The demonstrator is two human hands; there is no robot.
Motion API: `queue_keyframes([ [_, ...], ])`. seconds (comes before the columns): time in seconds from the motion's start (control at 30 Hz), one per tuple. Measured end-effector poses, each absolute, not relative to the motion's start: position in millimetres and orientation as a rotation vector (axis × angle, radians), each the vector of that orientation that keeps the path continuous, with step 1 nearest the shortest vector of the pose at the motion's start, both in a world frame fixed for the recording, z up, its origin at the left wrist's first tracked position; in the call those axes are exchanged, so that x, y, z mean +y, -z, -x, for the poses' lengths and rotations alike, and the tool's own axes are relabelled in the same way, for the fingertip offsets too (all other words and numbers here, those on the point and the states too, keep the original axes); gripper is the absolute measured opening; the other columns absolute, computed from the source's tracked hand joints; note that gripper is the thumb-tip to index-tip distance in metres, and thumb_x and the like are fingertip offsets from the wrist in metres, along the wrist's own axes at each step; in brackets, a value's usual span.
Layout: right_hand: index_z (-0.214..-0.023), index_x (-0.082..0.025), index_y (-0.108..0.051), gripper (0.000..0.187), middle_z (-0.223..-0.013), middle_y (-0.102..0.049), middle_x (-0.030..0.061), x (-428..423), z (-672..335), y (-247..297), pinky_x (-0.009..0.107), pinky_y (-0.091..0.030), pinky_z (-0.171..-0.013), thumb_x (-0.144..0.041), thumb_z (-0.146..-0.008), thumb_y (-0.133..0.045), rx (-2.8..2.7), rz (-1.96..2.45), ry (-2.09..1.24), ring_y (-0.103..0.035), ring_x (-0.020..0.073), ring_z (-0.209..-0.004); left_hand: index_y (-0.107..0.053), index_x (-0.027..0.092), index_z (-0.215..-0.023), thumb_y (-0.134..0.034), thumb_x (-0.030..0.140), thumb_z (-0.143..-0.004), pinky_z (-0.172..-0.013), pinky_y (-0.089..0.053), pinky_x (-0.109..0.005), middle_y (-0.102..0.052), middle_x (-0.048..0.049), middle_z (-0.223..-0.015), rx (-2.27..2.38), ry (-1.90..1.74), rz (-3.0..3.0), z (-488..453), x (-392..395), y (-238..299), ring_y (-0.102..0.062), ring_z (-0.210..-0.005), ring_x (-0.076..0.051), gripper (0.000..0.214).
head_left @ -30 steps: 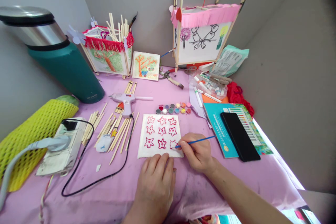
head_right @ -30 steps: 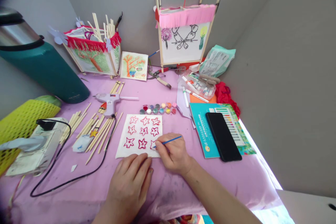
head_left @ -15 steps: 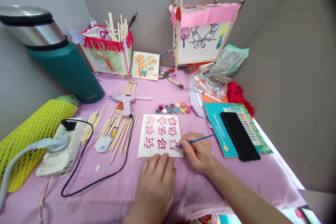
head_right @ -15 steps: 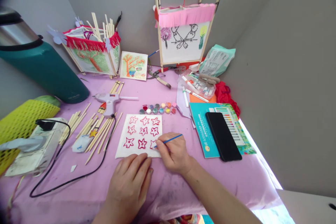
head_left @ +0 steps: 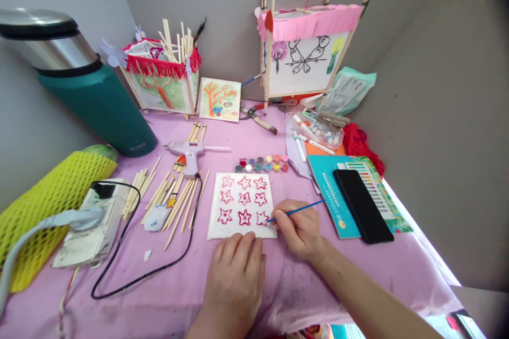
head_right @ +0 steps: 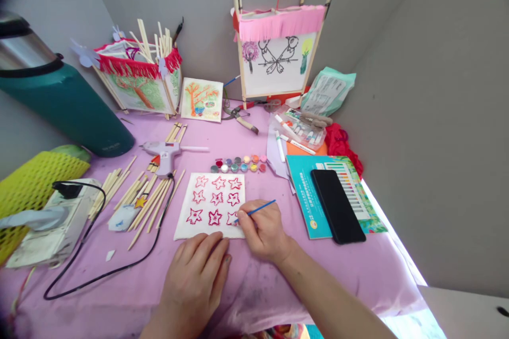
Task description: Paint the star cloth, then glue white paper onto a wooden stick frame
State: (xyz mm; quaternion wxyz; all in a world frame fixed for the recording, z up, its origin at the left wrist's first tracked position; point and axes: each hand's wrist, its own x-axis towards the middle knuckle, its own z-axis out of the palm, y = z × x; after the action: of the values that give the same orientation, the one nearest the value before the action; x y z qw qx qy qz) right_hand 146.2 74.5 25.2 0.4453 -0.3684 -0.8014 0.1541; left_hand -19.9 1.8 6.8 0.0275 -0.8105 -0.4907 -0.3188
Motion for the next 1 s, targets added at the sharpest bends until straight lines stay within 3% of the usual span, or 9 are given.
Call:
queue_keyframes([
  [1.0, -0.073, -0.017, -0.055, 0.018, -0.061, -0.059, 0.003, 75.2, -147.4, -26.6, 0.026, -0.041, -0.054, -0.013, -0.086, -0.043, -1.992, 0.933, -0.334, -0.055, 0.0131, -0.057, -0.065, 0.013, -0.097, -0.056, 0.015, -0.081, -0.077, -0.046, -0.041, -0.068, -0.0092, -0.099, -1.504, 0.98, 2.496, 19.4, 2.1, -7.6, -0.055, -0.089, -0.026, 0.018],
])
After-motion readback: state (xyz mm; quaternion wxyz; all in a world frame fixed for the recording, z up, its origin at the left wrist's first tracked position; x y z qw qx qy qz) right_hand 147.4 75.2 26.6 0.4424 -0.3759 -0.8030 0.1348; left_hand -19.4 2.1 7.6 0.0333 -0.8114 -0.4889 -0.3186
